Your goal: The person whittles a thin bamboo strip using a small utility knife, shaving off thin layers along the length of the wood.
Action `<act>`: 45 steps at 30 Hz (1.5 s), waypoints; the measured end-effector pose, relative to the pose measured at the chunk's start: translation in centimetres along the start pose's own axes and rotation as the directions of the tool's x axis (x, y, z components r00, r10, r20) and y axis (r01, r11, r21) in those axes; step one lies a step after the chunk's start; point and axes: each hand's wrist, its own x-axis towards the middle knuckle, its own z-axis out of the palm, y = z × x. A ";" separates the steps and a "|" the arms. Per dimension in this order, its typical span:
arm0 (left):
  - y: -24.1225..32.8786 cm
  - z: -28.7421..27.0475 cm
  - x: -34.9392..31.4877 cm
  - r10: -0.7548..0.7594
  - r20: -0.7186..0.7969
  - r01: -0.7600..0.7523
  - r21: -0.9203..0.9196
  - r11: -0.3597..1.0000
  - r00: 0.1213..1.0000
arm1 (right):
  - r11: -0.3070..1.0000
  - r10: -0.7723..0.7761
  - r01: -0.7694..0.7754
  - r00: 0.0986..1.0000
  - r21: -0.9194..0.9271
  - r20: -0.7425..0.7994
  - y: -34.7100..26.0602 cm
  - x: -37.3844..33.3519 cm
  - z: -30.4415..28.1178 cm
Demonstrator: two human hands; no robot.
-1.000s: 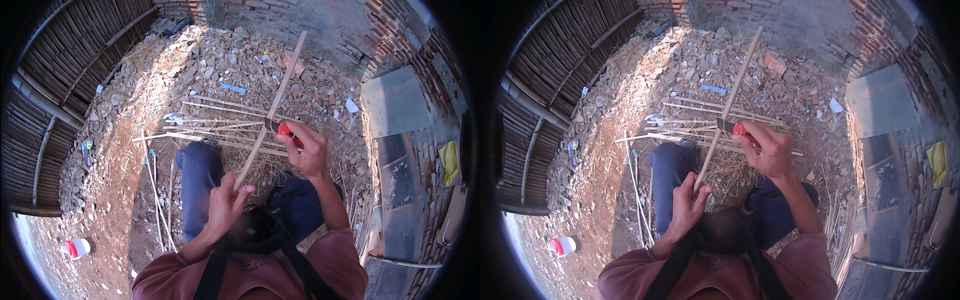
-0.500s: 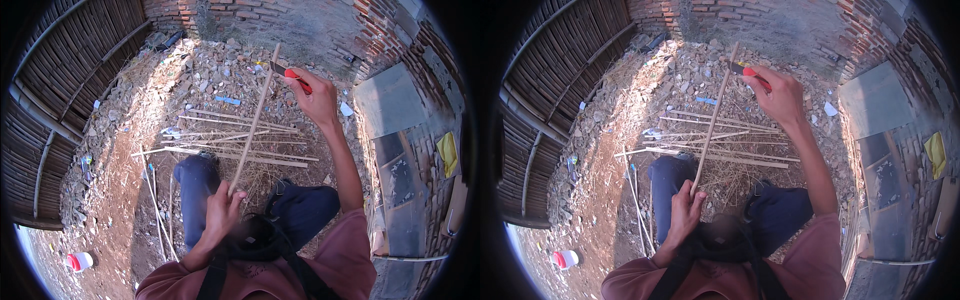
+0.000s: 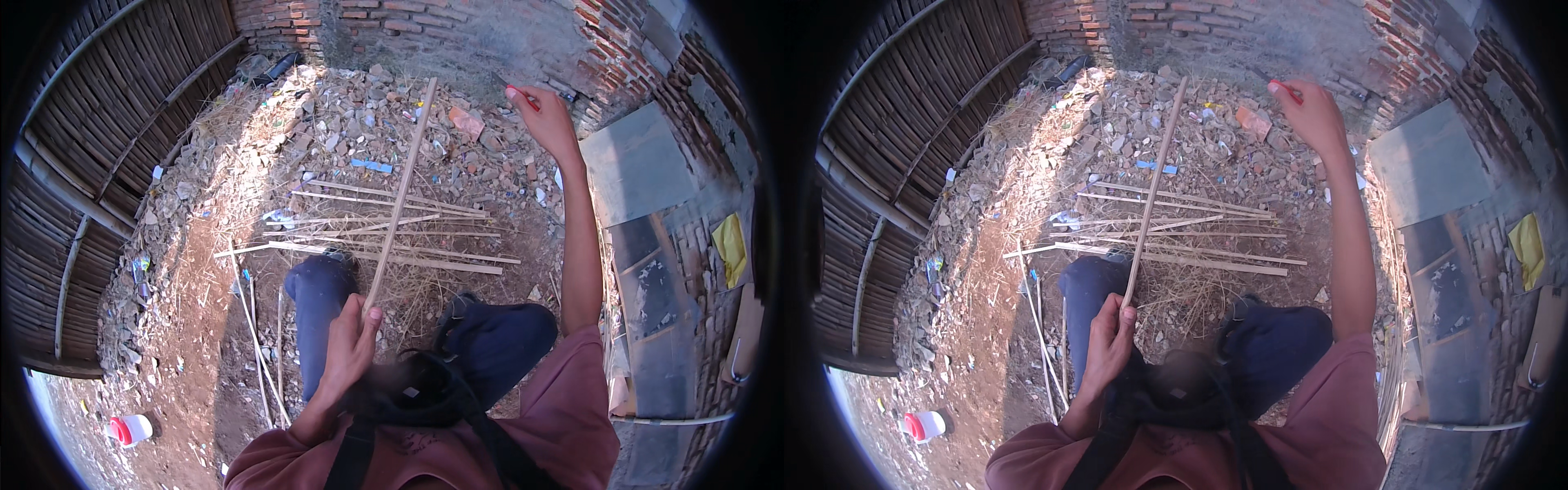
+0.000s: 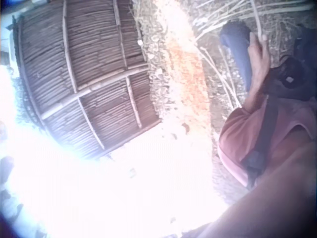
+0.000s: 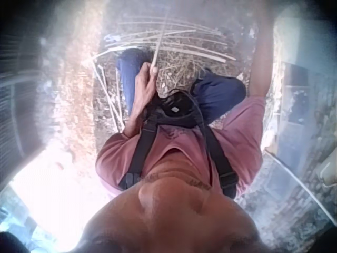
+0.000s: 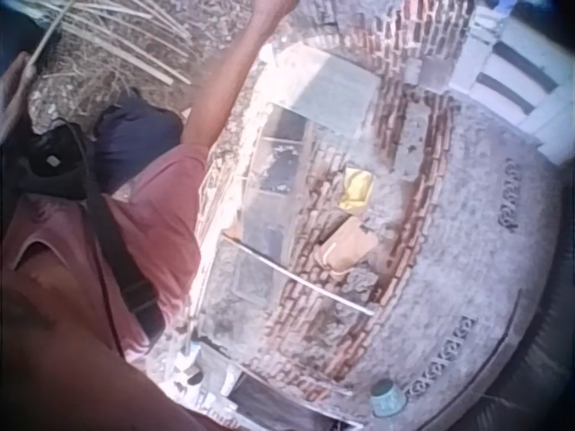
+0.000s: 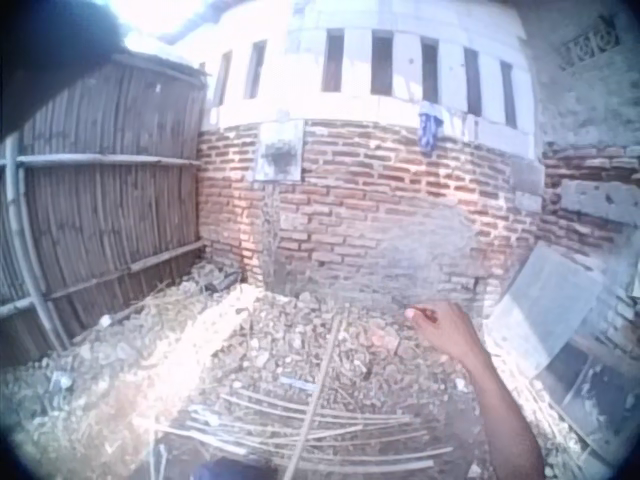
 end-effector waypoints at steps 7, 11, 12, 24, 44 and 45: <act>0.1 -1.2 0.3 -0.073 -0.014 0.070 -0.140 0.988 0.997 | 1.000 0.023 -0.008 0.815 -0.028 0.579 3.0 -8.0 2.7; 0.5 -0.9 0.1 -0.101 -0.033 0.093 -0.190 0.977 0.994 | 0.902 -0.041 -0.162 0.891 0.401 0.452 -3.2 -14.6 4.3; 0.8 -0.8 0.2 -0.105 -0.033 0.097 -0.189 0.977 0.994 | 0.846 -0.057 -0.185 0.901 0.500 0.430 -4.5 -16.3 4.2; 1.5 0.0 -0.1 -0.048 0.104 0.066 -0.178 0.982 0.993 | 0.648 -0.426 0.037 0.845 0.761 0.322 -12.1 -27.2 6.9; 0.0 0.8 0.3 -0.048 0.179 0.094 -0.257 0.962 0.983 | 0.685 -0.428 0.203 0.890 0.700 0.160 -12.8 -28.2 8.6; 0.0 0.7 0.3 -0.048 0.178 0.094 -0.258 0.962 0.983 | 0.696 -0.419 0.212 0.896 0.686 0.148 -13.0 -28.3 8.6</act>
